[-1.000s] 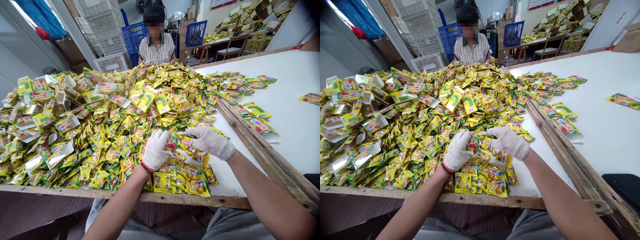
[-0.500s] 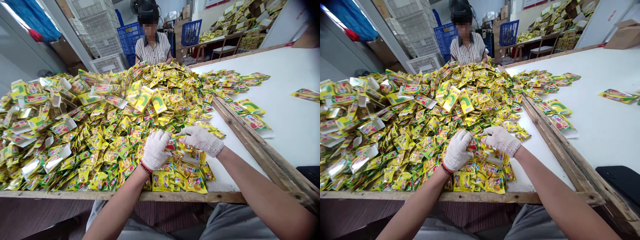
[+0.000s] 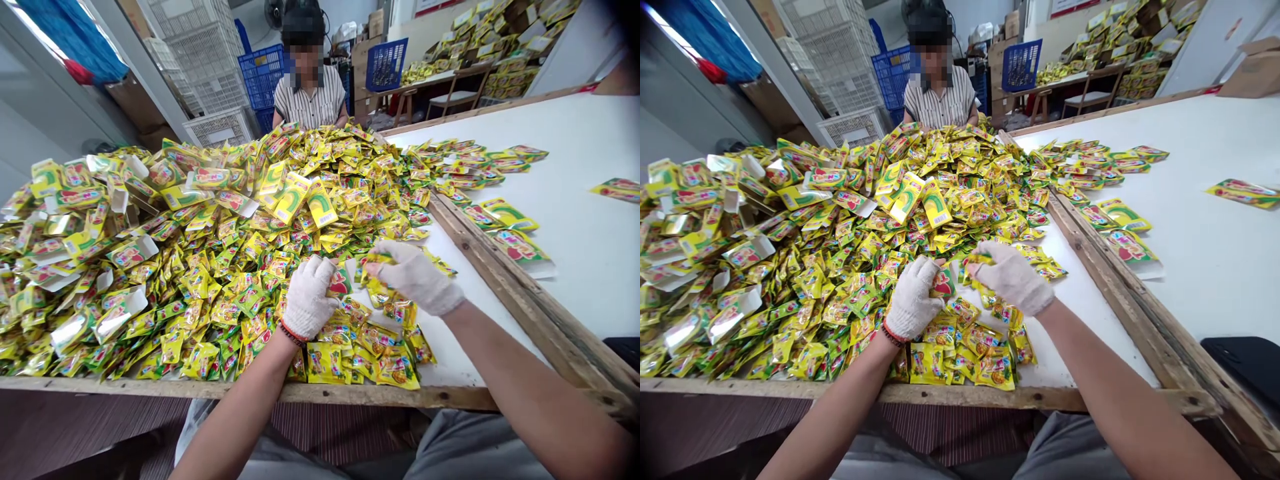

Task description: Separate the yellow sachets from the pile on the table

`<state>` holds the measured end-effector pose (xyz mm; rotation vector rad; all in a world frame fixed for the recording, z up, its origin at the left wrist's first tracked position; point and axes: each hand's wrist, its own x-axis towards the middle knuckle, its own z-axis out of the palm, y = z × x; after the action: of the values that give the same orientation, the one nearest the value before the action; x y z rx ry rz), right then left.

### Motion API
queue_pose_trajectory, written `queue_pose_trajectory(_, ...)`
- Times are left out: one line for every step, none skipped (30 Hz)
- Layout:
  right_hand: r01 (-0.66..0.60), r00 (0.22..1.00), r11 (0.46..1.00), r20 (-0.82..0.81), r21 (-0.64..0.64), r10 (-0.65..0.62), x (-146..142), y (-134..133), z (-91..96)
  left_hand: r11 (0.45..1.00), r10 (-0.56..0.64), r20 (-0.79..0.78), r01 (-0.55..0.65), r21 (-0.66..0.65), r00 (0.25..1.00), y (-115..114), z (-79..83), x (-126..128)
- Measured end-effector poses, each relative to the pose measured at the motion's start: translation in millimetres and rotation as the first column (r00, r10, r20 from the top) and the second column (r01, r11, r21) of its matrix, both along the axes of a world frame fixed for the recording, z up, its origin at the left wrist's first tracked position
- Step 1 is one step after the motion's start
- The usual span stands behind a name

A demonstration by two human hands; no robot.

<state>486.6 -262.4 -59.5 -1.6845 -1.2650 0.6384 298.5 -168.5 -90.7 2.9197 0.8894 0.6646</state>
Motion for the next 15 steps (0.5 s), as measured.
queue_pose_trajectory(-0.017,0.981,1.0,-0.191,0.004,0.017,4.2,-3.4,2.4,1.0,0.022,0.02,-0.022,-0.003,1.0,1.2,-0.2,-0.7)
queue_pose_trajectory(-0.052,0.923,0.999,-0.382,-0.006,0.046,7.3,-6.7,4.4,0.999,0.042,0.035,-0.042,0.006,0.999,2.1,-0.5,-1.2)
queue_pose_trajectory(-0.105,0.838,0.994,-0.541,-0.027,0.074,8.6,-9.5,5.9,0.998,0.061,0.046,-0.063,0.027,0.997,2.5,-1.0,-1.6)
queue_pose_trajectory(-0.158,0.75,0.986,-0.655,-0.051,0.086,7.8,-11.4,6.5,0.995,0.079,0.054,-0.082,0.06,0.995,2.4,-1.7,-1.8)
queue_pose_trajectory(-0.208,0.681,0.975,-0.727,-0.072,0.092,5.0,-12.3,6.1,0.989,0.094,0.06,-0.1,0.105,0.994,1.7,-2.4,-1.9)
queue_pose_trajectory(-0.242,0.631,0.967,-0.77,-0.077,0.096,0.7,-12.2,4.8,0.981,0.107,0.064,-0.116,0.155,0.992,0.7,-3.1,-1.8)
queue_pose_trajectory(-0.259,0.591,0.964,-0.799,-0.063,0.107,-4.3,-11.3,2.7,0.971,0.116,0.06,-0.126,0.202,0.991,-0.6,-3.8,-1.7)
queue_pose_trajectory(-0.266,0.553,0.963,-0.824,-0.032,0.125,-9.3,-9.9,0.1,0.962,0.118,0.048,-0.126,0.243,0.992,-2.1,-4.3,-1.5)
queue_pose_trajectory(-0.264,0.515,0.964,-0.845,0.004,0.145,-13.5,-8.3,-2.5,0.954,0.115,0.026,-0.118,0.276,0.993,-3.4,-4.8,-1.3)
queue_pose_trajectory(-0.257,0.477,0.966,-0.864,0.037,0.16,-16.4,-6.8,-4.7,0.949,0.111,0.0,-0.106,0.298,0.994,-4.5,-5.0,-1.1)
queue_pose_trajectory(-0.243,0.443,0.968,-0.881,0.06,0.166,-17.7,-5.7,-6.0,0.947,0.108,-0.025,-0.096,0.307,0.994,-5.1,-5.2,-0.8)
queue_pose_trajectory(-0.223,0.421,0.973,-0.893,0.065,0.156,-17.3,-5.0,-6.4,0.948,0.109,-0.047,-0.09,0.304,0.993,-5.3,-5.2,-0.5)
queue_pose_trajectory(-0.196,0.414,0.979,-0.9,0.058,0.136,-15.4,-4.8,-5.7,0.952,0.113,-0.065,-0.09,0.291,0.991,-5.1,-5.2,-0.2)
queue_pose_trajectory(-0.158,0.418,0.987,-0.902,0.044,0.107,-12.5,-4.9,-4.3,0.959,0.12,-0.076,-0.096,0.266,0.99,-4.3,-5.0,0.1)
queue_pose_trajectory(-0.111,0.424,0.993,-0.902,0.032,0.077,-8.8,-5.0,-2.3,0.969,0.123,-0.076,-0.104,0.223,0.989,-3.2,-4.5,0.4)
